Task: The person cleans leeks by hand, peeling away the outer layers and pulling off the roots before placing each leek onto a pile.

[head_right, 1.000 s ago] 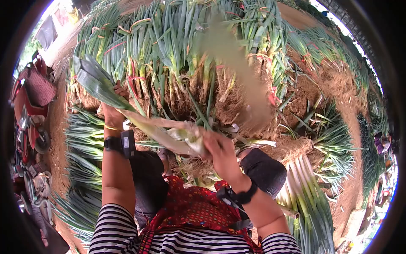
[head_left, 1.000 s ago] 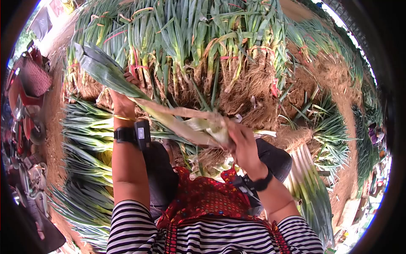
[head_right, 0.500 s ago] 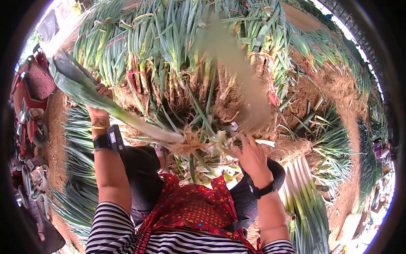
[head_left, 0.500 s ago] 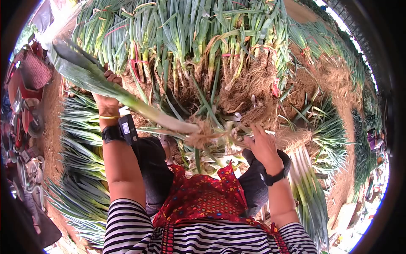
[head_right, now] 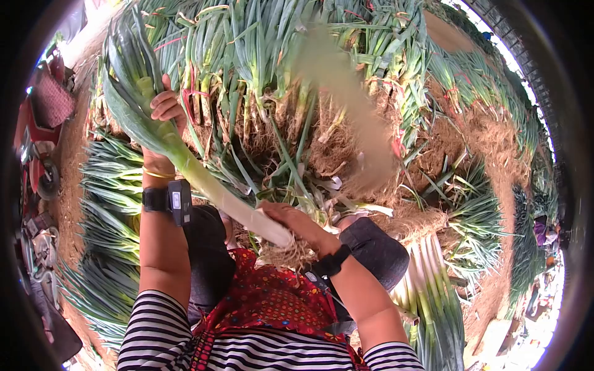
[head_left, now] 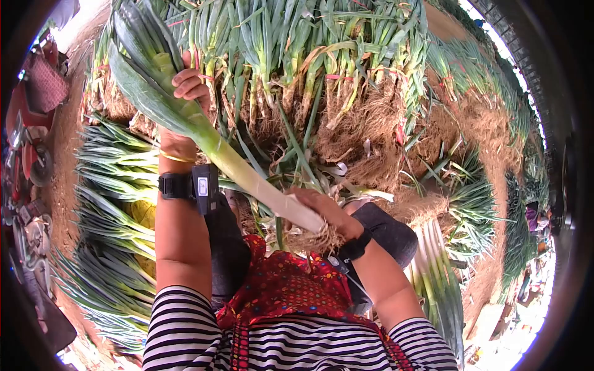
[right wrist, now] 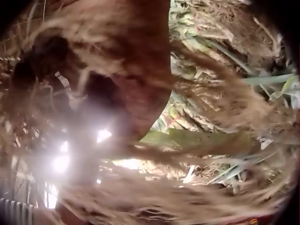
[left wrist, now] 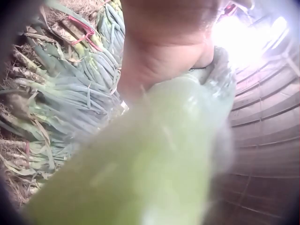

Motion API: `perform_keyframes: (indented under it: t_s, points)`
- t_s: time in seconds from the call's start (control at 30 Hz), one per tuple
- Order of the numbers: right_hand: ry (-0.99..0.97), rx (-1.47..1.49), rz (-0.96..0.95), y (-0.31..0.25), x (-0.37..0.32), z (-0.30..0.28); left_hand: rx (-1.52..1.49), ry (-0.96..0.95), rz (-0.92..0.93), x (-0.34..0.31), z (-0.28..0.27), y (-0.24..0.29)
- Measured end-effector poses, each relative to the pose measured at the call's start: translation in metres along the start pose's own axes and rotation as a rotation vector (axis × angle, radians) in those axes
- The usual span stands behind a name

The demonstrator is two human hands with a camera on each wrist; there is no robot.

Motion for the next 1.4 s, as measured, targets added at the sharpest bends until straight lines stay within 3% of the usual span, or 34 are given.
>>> perform_keyframes:
  t_s: [0.03,0.07,0.1,0.17,0.2,0.27,0.3,0.37,0.4,0.47,0.5,0.57,0.6,0.63,0.7,0.77,0.83,0.9,0.97,1.07,1.23,1.3,1.33,1.4]
  points:
    - [0.076,-0.104,-0.066,0.007,-0.006,-0.008,0.016,0.082,0.042,0.0,-0.009,0.01]
    - [0.142,0.433,0.111,0.015,-0.014,-0.009,-0.016,0.101,0.073,0.0,-0.02,0.022]
    - [0.141,0.43,0.113,0.021,-0.024,-0.012,-0.018,0.101,0.076,-0.004,-0.02,0.027]
    - [0.321,0.138,-0.315,0.015,-0.054,-0.035,0.241,0.406,0.326,-0.017,-0.037,0.05]
    - [0.317,0.135,-0.313,0.018,-0.067,-0.041,0.265,0.461,0.315,-0.021,-0.047,0.057]
    - [0.53,-1.279,-0.64,0.008,-0.096,-0.038,0.298,0.462,0.342,-0.03,-0.06,0.078]
    - [0.536,-1.28,-0.643,0.004,-0.106,-0.035,0.331,0.461,0.366,-0.03,-0.057,0.085]
    - [0.529,-0.45,-0.113,0.017,-0.119,-0.047,0.283,0.486,0.279,-0.036,-0.058,0.093]
    - [0.528,-0.449,-0.109,0.023,-0.133,-0.048,0.304,0.5,0.296,-0.038,-0.06,0.099]
    - [0.639,-0.317,0.229,0.041,-0.157,-0.066,0.33,0.602,0.39,-0.041,-0.062,0.113]
    - [0.636,-0.324,0.229,0.034,-0.158,-0.067,0.325,0.602,0.397,-0.04,-0.062,0.114]
    - [0.508,-0.47,0.138,0.012,-0.159,-0.056,0.553,0.924,0.671,-0.052,-0.064,0.122]
    - [0.457,-0.854,-0.017,0.003,-0.152,-0.055,0.636,0.926,0.652,-0.047,-0.059,0.116]
    - [0.467,-0.859,-0.023,-0.01,-0.146,-0.056,0.6,0.873,0.618,-0.047,-0.057,0.101]
    - [0.608,-1.375,0.131,-0.057,-0.124,-0.058,0.621,0.9,0.633,-0.04,-0.032,0.067]
    - [0.783,-1.206,-0.04,-0.089,-0.099,-0.063,0.653,0.858,0.635,-0.037,-0.028,0.05]
    - [0.817,-0.995,-0.276,-0.127,-0.068,-0.049,0.686,0.756,0.572,-0.029,-0.014,0.021]
    - [0.875,-1.058,-0.578,-0.152,-0.037,-0.027,0.71,0.801,0.552,-0.026,-0.012,-0.006]
    - [0.87,-0.935,-0.689,-0.158,-0.002,-0.012,0.649,0.784,0.461,-0.02,-0.023,-0.029]
    - [0.847,-0.768,-0.544,-0.149,0.042,-0.006,0.595,0.791,0.465,-0.017,-0.021,-0.058]
    - [0.937,-0.82,-0.661,-0.144,0.057,-0.003,0.523,0.781,0.505,-0.01,-0.023,-0.058]
    - [0.965,-0.501,-0.426,-0.138,0.055,-0.02,0.533,0.786,0.436,-0.012,-0.027,-0.056]
    - [0.964,-0.502,-0.425,-0.135,0.057,-0.022,0.532,0.788,0.437,-0.013,-0.027,-0.056]
    - [0.811,0.266,-0.416,-0.119,0.065,-0.031,0.519,0.71,0.36,-0.01,-0.017,-0.059]
Point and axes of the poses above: each hand's wrist, its own x-axis towards the middle knuckle, its own z-axis out of the palm, y = z × x, the point moved 6 cm from there along x, towards the middle knuckle, and after that the axes turned 10 degrees about y, right-handed, at the moved point
